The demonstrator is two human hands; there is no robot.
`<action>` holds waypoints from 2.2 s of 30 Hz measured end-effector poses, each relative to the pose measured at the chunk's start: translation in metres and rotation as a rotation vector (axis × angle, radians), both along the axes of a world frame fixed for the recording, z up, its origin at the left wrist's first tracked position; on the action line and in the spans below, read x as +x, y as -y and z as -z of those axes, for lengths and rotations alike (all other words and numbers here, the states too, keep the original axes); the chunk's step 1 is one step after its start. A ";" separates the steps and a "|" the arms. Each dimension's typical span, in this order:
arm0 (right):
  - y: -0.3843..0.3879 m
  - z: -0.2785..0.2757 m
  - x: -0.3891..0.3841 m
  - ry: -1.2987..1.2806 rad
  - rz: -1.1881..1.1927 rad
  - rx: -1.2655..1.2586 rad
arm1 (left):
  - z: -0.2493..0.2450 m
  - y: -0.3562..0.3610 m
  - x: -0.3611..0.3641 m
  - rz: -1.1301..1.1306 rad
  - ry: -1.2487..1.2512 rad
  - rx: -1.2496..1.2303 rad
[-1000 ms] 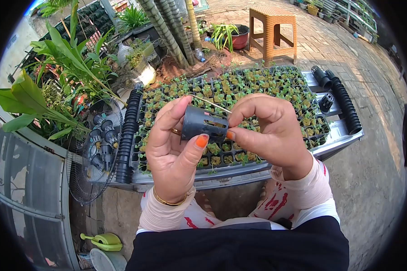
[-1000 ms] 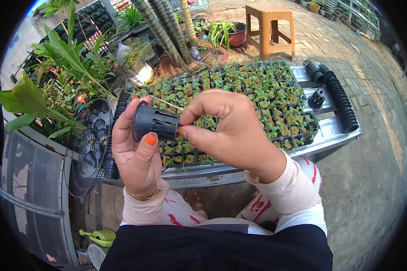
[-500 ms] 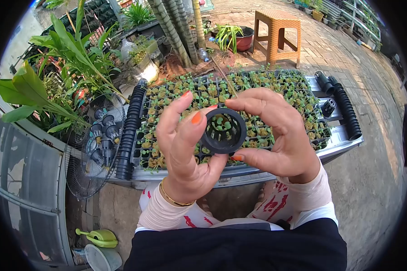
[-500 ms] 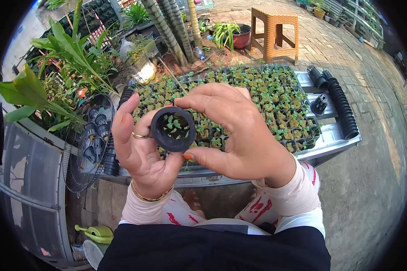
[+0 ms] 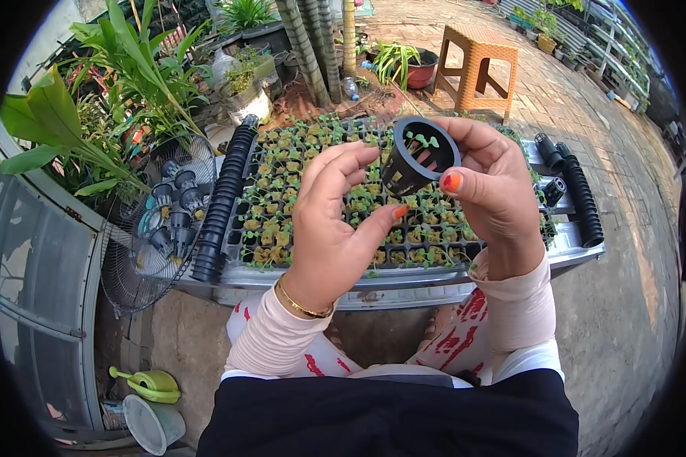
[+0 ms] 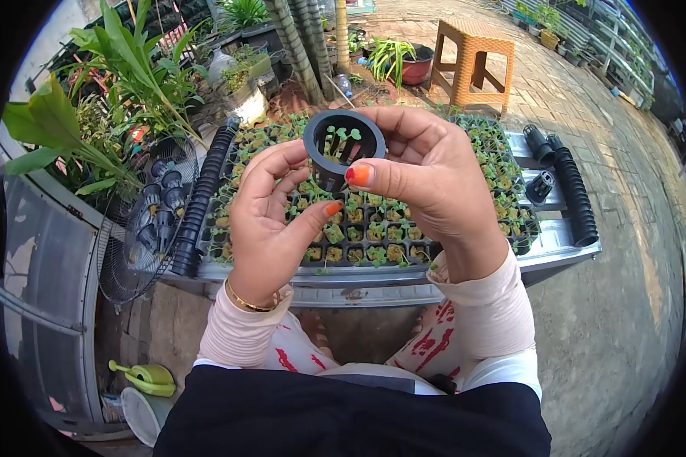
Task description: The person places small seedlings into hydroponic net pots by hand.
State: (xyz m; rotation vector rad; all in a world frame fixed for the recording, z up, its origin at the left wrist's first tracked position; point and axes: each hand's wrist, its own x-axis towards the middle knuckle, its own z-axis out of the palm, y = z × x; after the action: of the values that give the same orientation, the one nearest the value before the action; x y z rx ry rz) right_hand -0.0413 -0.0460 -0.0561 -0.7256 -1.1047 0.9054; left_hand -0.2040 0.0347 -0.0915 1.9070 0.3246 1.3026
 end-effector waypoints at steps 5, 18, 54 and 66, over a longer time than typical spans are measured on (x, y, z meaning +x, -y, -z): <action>-0.004 0.001 -0.005 -0.049 -0.020 -0.002 | 0.001 -0.003 -0.005 -0.145 -0.026 0.085; -0.010 0.001 -0.011 -0.057 -0.005 -0.035 | 0.005 -0.010 -0.008 -0.119 0.005 0.039; -0.191 -0.044 -0.240 0.590 -0.191 -0.196 | -0.068 -0.089 -0.244 -0.338 -0.220 -0.490; -0.198 0.021 -0.325 1.299 -0.141 -0.163 | -0.006 -0.096 -0.311 -0.517 -0.683 -0.703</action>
State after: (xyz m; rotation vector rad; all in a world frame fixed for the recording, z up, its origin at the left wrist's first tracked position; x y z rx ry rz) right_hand -0.3665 0.1519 -0.0770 -1.4605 -2.2425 0.5809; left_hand -0.5151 0.1302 -0.0859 1.6129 1.4859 0.6194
